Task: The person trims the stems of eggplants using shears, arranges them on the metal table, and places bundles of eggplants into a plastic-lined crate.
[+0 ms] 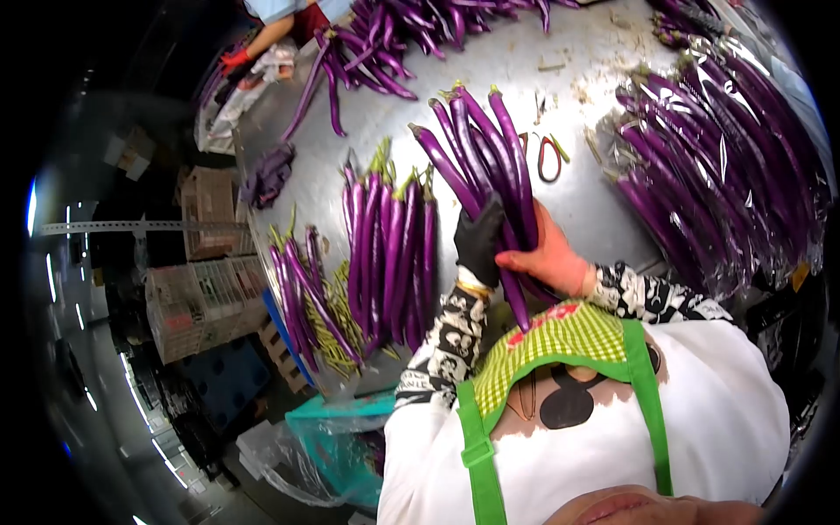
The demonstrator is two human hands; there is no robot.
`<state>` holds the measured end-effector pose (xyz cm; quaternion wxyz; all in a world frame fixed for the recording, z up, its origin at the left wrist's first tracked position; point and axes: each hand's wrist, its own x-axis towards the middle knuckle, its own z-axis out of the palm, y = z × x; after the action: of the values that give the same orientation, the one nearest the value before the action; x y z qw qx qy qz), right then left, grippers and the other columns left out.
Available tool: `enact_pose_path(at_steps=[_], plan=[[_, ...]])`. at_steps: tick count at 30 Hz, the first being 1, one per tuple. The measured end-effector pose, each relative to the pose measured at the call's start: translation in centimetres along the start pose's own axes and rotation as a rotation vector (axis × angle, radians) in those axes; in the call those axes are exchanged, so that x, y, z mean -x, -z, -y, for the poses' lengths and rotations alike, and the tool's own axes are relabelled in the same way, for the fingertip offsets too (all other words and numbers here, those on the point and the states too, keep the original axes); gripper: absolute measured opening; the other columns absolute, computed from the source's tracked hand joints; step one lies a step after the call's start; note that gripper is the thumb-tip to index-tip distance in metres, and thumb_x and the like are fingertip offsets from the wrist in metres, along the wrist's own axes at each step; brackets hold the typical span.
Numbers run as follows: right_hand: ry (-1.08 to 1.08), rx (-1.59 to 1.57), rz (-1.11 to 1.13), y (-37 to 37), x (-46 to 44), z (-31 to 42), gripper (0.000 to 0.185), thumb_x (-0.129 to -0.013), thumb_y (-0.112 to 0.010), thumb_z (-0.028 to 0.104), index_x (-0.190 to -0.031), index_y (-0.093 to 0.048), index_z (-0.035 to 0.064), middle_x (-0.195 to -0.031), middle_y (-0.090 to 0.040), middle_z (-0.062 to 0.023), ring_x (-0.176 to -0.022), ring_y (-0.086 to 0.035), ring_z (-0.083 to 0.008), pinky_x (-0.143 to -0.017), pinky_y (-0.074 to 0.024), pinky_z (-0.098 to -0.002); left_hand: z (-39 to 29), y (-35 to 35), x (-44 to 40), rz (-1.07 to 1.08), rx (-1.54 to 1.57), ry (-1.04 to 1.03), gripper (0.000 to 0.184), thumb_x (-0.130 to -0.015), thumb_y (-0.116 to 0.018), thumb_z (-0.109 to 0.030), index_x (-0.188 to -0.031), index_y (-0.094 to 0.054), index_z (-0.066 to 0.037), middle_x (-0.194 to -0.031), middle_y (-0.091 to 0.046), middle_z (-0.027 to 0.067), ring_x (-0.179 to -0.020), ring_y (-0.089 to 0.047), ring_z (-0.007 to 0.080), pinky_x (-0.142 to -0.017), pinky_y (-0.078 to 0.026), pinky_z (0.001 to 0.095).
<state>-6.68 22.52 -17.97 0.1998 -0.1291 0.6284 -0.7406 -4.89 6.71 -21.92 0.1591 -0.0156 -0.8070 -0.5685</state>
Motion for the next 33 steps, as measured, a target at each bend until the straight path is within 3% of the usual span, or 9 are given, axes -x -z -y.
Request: enact_pose_path(at_steps=[4, 6, 10, 12, 13, 17, 20, 28, 33], plan=[[0.132, -0.082, 0.043, 0.6, -2.4, 1.5, 0.103, -0.077, -0.087, 0.030, -0.151, -0.023, -0.0027, -0.144, -0.043, -0.0142, -0.132, -0.042, -0.0204, -0.113, -0.0327, -0.0345, -4.7, -0.4, -4.1, -0.162, 0.470, 0.381, 0.032, -0.092, -0.066, -0.003, -0.122, -0.058, 0.004, -0.113, -0.067, 0.0098, -0.098, -0.066, 0.0165, -0.086, -0.054, 0.0284], [0.136, -0.073, 0.046, 1.3, -3.5, 2.5, 0.103, -0.078, -0.086, 0.030, -0.151, -0.021, -0.0036, -0.145, -0.042, -0.0143, -0.134, -0.041, -0.0204, -0.114, -0.0320, -0.0344, -4.0, -0.4, -5.6, -0.142, 0.680, 0.416, 0.031, -0.094, -0.062, -0.004, -0.124, -0.058, 0.004, -0.110, -0.067, 0.0102, -0.101, -0.065, 0.0177, -0.088, -0.053, 0.0307], [0.129, -0.153, 0.053, 2.3, -5.6, 3.5, 0.103, -0.080, -0.085, 0.022, -0.153, -0.017, -0.0049, -0.150, -0.039, -0.0146, -0.136, -0.041, -0.0207, -0.115, -0.0313, -0.0343, -2.2, -0.1, -7.3, -0.099, 0.291, 0.039, 0.037, -0.100, -0.052, -0.012, -0.133, -0.053, 0.004, -0.124, -0.062, 0.0105, -0.110, -0.061, 0.0184, -0.096, -0.050, 0.0337], [0.128, -0.205, 0.051, 2.6, -6.1, 3.9, 0.101, -0.080, -0.084, 0.017, -0.154, -0.018, -0.0043, -0.151, -0.038, -0.0150, -0.137, -0.041, -0.0205, -0.115, -0.0312, -0.0344, -4.8, -0.3, -8.5, -0.137, 0.657, 0.177, 0.043, -0.100, -0.053, -0.015, -0.137, -0.049, 0.005, -0.129, -0.060, 0.0120, -0.111, -0.061, 0.0196, -0.096, -0.049, 0.0334], [0.118, -0.238, 0.059, 2.8, -6.5, 4.6, 0.100, -0.080, -0.084, 0.016, -0.154, -0.019, -0.0043, -0.151, -0.039, -0.0150, -0.137, -0.041, -0.0205, -0.115, -0.0312, -0.0344, -3.8, -0.6, -8.5, -0.134, 0.707, 0.270, 0.038, -0.103, -0.049, -0.016, -0.134, -0.051, 0.004, -0.118, -0.063, 0.0108, -0.108, -0.061, 0.0186, -0.097, -0.049, 0.0343], [0.105, -0.260, 0.040, 3.9, -8.1, 4.3, 0.100, -0.078, -0.086, 0.017, -0.153, -0.023, -0.0036, -0.148, -0.043, -0.0136, -0.134, -0.043, -0.0192, -0.114, -0.0322, -0.0337, -4.8, -0.8, -10.8, -0.108, 0.909, 0.379, 0.050, -0.098, -0.056, -0.013, -0.144, -0.042, 0.004, -0.124, -0.063, 0.0114, -0.111, -0.062, 0.0169, -0.099, -0.048, 0.0306], [0.062, -0.269, 0.016, 4.3, -8.5, 4.4, 0.099, -0.077, -0.086, 0.021, -0.152, -0.026, -0.0033, -0.146, -0.045, -0.0128, -0.131, -0.045, -0.0185, -0.112, -0.0331, -0.0330, -4.5, -0.8, -11.0, -0.131, 0.959, 0.472, 0.053, -0.098, -0.058, -0.013, -0.146, -0.041, 0.002, -0.123, -0.064, 0.0113, -0.112, -0.063, 0.0179, -0.100, -0.048, 0.0312], [0.088, -0.220, -0.019, 5.6, -12.1, 4.3, 0.094, -0.076, -0.085, 0.017, -0.150, -0.031, -0.0039, -0.141, -0.050, -0.0121, -0.129, -0.048, -0.0185, -0.111, -0.0351, -0.0334, -5.5, -0.5, -15.7, -0.051, 0.961, 0.413, 0.051, -0.099, -0.057, -0.012, -0.145, -0.040, 0.004, -0.139, -0.053, 0.0145, -0.122, -0.057, 0.0200, -0.106, -0.045, 0.0334], [0.135, -0.302, -0.056, 6.1, -19.5, 6.3, 0.085, -0.077, -0.082, 0.012, -0.148, -0.035, -0.0024, -0.138, -0.054, -0.0106, -0.124, -0.052, -0.0178, -0.109, -0.0383, -0.0328, -4.8, -0.4, -23.2, -0.067, 0.766, 0.389, 0.048, -0.097, -0.061, -0.014, -0.139, -0.046, 0.002, -0.130, -0.059, 0.0127, -0.114, -0.059, 0.0180, -0.098, -0.047, 0.0306]])
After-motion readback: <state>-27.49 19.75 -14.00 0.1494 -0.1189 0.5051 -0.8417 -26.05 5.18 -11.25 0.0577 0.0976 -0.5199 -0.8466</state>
